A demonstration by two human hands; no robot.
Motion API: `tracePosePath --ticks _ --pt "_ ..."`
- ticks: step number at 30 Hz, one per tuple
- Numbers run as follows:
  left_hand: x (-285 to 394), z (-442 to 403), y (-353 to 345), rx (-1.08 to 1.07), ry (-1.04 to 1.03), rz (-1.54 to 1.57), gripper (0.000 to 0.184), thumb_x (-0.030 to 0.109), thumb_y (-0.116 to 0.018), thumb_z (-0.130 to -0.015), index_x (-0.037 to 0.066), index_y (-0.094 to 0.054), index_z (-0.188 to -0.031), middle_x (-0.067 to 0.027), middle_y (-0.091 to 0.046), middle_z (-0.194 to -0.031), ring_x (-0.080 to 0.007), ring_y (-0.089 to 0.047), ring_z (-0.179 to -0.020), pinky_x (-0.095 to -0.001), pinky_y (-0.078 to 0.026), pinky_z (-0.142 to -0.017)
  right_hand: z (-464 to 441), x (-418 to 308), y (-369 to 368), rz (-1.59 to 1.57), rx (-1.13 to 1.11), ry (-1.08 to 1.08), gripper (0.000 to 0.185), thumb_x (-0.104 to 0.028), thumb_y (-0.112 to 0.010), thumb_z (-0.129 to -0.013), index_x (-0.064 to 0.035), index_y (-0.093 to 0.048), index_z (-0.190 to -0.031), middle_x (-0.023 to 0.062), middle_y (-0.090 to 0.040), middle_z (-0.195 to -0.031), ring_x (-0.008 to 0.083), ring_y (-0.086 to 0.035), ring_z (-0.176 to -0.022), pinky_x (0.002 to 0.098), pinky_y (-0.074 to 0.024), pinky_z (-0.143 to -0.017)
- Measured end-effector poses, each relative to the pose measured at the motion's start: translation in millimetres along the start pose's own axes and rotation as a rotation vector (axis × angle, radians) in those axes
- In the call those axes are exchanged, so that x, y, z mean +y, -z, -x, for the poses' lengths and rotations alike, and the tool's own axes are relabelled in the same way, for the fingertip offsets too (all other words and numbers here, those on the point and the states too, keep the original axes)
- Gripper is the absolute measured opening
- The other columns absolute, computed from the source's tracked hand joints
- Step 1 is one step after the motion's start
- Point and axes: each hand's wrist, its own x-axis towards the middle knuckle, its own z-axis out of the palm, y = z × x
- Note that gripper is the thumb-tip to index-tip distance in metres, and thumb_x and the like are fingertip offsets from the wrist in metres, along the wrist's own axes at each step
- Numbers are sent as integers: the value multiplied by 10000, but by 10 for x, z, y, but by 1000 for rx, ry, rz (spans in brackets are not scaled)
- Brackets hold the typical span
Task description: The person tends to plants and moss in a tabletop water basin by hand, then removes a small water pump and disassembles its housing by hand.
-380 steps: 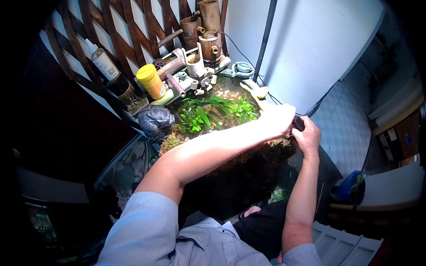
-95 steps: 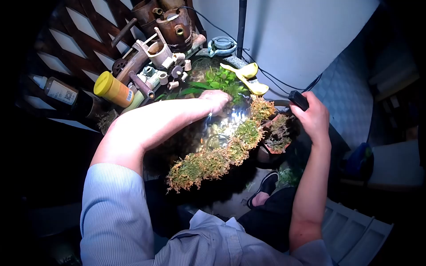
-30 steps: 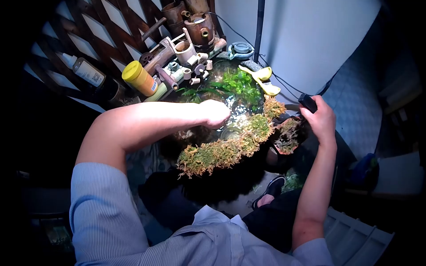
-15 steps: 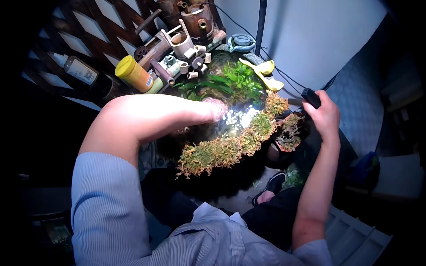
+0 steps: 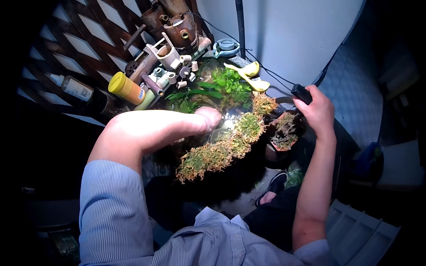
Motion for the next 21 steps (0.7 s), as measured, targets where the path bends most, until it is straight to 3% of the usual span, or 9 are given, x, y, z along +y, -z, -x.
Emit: tracePosePath --ticks 2,13,16,21 --pt "-17 -7 4 -28 84 29 197 194 -627 -751 41 -687 -859 -165 -678 -904 -300 -662 -864 -378 -534 -724 9 -17 6 -8 -2 11 290 -296 -695 -724 -82 -613 -902 117 -664 -842 318 -634 -804 399 -478 -686" --pt "-49 154 132 42 46 85 221 221 -650 -695 40 -695 -815 -166 -678 -896 -328 -651 -870 -397 -523 -753 18 -40 52 2 -43 -31 335 -274 -715 -712 -57 -609 -944 125 -669 -861 304 -642 -828 371 -483 -705" --pt "55 236 256 -19 154 135 217 228 -639 -704 28 -693 -770 -182 -676 -876 -330 -654 -858 -407 -524 -751 12 -36 41 -3 -45 -21 330 -273 -713 -713 -57 -606 -939 121 -669 -858 302 -643 -826 370 -482 -701" --pt "-49 176 224 55 49 54 164 126 -599 -699 -8 -677 -750 -204 -669 -852 -350 -655 -833 -420 -528 -731 15 -52 41 -11 -41 -22 319 -265 -710 -715 -59 -605 -934 118 -670 -858 300 -643 -823 368 -480 -696"
